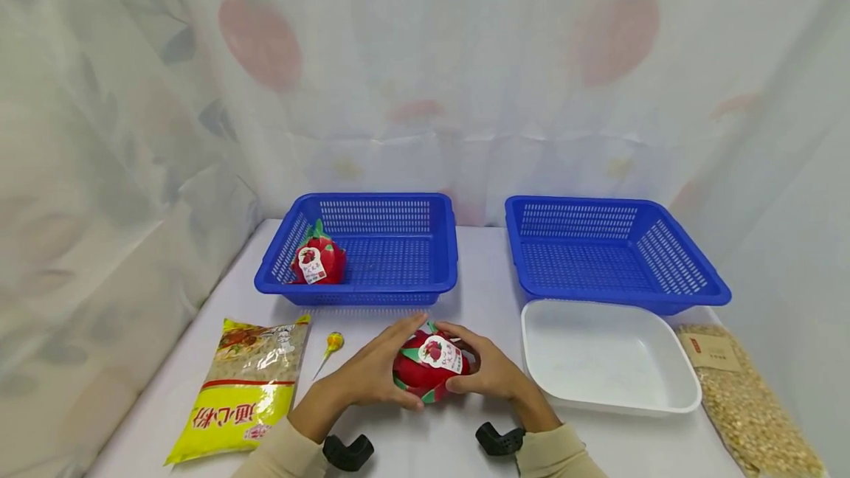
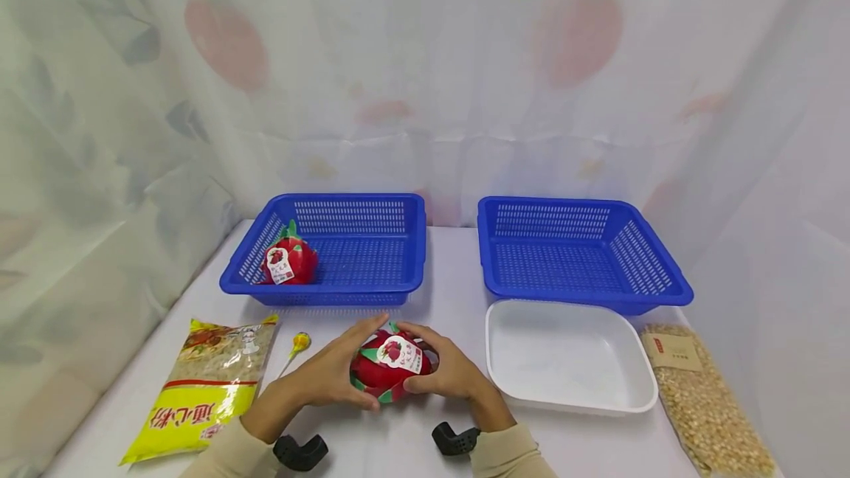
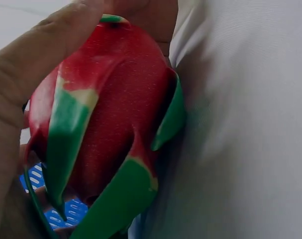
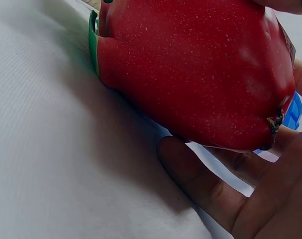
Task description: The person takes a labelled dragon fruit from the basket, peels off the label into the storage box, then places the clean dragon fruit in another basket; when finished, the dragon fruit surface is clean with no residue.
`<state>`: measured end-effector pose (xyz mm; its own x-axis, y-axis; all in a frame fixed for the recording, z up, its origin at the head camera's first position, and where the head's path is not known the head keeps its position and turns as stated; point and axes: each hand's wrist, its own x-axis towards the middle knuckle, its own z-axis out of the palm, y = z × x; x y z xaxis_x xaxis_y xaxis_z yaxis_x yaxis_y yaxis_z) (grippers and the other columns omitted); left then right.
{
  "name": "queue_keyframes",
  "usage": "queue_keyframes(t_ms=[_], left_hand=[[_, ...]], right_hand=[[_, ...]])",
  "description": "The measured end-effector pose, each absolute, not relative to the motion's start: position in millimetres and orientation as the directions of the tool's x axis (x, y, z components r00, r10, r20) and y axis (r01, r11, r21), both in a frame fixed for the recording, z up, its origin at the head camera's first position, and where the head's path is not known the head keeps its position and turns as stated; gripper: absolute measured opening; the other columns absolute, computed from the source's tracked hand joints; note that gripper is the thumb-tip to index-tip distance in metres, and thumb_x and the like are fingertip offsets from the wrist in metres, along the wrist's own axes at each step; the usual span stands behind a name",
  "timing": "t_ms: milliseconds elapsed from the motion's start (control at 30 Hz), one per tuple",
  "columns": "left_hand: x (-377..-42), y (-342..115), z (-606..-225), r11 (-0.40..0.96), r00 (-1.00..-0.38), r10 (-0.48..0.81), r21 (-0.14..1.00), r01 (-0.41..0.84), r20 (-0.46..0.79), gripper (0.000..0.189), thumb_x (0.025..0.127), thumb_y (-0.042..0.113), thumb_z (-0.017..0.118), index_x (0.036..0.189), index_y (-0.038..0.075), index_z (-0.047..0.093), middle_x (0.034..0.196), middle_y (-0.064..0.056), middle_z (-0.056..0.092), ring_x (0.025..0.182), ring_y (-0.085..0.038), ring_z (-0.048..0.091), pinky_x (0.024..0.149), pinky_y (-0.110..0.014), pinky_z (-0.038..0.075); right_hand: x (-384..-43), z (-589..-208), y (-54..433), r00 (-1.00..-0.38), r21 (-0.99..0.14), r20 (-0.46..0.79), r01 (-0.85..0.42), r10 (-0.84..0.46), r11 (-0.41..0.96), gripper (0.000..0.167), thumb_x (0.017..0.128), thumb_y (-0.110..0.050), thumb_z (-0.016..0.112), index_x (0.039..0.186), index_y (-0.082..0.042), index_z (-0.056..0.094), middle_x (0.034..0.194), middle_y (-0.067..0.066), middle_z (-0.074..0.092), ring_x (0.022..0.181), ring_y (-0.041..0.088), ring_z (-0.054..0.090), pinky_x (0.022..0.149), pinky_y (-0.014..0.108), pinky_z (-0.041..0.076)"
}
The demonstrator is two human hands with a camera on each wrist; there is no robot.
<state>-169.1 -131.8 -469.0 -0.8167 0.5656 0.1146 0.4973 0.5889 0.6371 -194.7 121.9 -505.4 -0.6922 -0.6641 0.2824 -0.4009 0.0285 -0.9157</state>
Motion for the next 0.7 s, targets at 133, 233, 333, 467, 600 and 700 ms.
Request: queue_keyframes(t_ms=[133, 233, 333, 467, 600, 700], left_hand=[[-170.7, -132.0, -471.7, 0.597, -0.812, 0.572, 0.622, 0.507, 0.112, 0.118, 0.060, 0.054, 0.088, 0.154, 0.020, 0.025, 0.151, -0.003, 0.032, 0.132, -0.024, 0.036, 0.099, -0.048, 0.042], [-172.1, -131.5, -474.3, 0.604, -0.801, 0.585, 0.588, 0.537, 0.131, 0.113, 0.060, 0.053, 0.088, 0.150, 0.014, 0.032, 0.147, -0.003, 0.037, 0.128, -0.022, 0.040, 0.097, -0.045, 0.044], [-173.6, -130.9, -477.9, 0.593, -0.786, 0.596, 0.571, 0.568, 0.163, 0.105, 0.062, 0.053, 0.087, 0.146, 0.013, 0.038, 0.143, 0.000, 0.041, 0.124, -0.019, 0.044, 0.095, -0.041, 0.046], [-175.4, -130.1, -481.1, 0.569, -0.785, 0.588, 0.588, 0.575, 0.198, 0.096, 0.064, 0.054, 0.084, 0.141, 0.016, 0.041, 0.138, 0.005, 0.044, 0.119, -0.014, 0.047, 0.091, -0.036, 0.049], [-176.7, -129.5, -481.6, 0.562, -0.795, 0.573, 0.611, 0.558, 0.199, 0.092, 0.063, 0.053, 0.084, 0.138, 0.020, 0.042, 0.134, 0.010, 0.045, 0.115, -0.011, 0.049, 0.089, -0.034, 0.050], [-176.5, -129.3, -481.2, 0.558, -0.798, 0.572, 0.624, 0.547, 0.189, 0.091, 0.063, 0.050, 0.085, 0.137, 0.020, 0.042, 0.133, 0.011, 0.045, 0.115, -0.010, 0.049, 0.088, -0.032, 0.050]], right_hand=[[-192.3, -503.9, 120.4, -0.704, -0.915, 0.278, -0.400, -0.654, 0.041, 0.077, 0.077, -0.022, 0.074, 0.147, -0.019, 0.041, 0.130, 0.004, 0.055, 0.112, 0.027, 0.052, 0.088, 0.038, 0.050], [-189.6, -501.7, 119.3, -0.711, -0.912, 0.273, -0.406, -0.648, 0.062, 0.077, 0.077, -0.023, 0.073, 0.147, -0.018, 0.041, 0.131, 0.004, 0.054, 0.113, 0.027, 0.052, 0.089, 0.037, 0.049], [-185.7, -497.2, 117.7, -0.730, -0.915, 0.249, -0.392, -0.636, 0.091, 0.075, 0.077, -0.022, 0.072, 0.146, -0.017, 0.042, 0.132, 0.004, 0.053, 0.114, 0.029, 0.050, 0.087, 0.037, 0.050], [-181.9, -484.4, 113.5, -0.787, -0.925, 0.220, -0.355, -0.576, 0.132, 0.065, 0.082, -0.021, 0.069, 0.143, -0.016, 0.047, 0.133, 0.004, 0.052, 0.117, 0.030, 0.049, 0.088, 0.039, 0.049], [-183.4, -467.8, 108.9, -0.806, -0.924, 0.245, -0.362, -0.540, 0.122, 0.051, 0.089, -0.018, 0.065, 0.137, -0.013, 0.053, 0.132, 0.006, 0.053, 0.119, 0.034, 0.048, 0.089, 0.044, 0.048], [-187.1, -457.6, 106.7, -0.787, -0.916, 0.273, -0.389, -0.553, 0.101, 0.043, 0.091, -0.013, 0.063, 0.133, -0.007, 0.057, 0.131, 0.011, 0.054, 0.118, 0.040, 0.047, 0.086, 0.045, 0.050]])
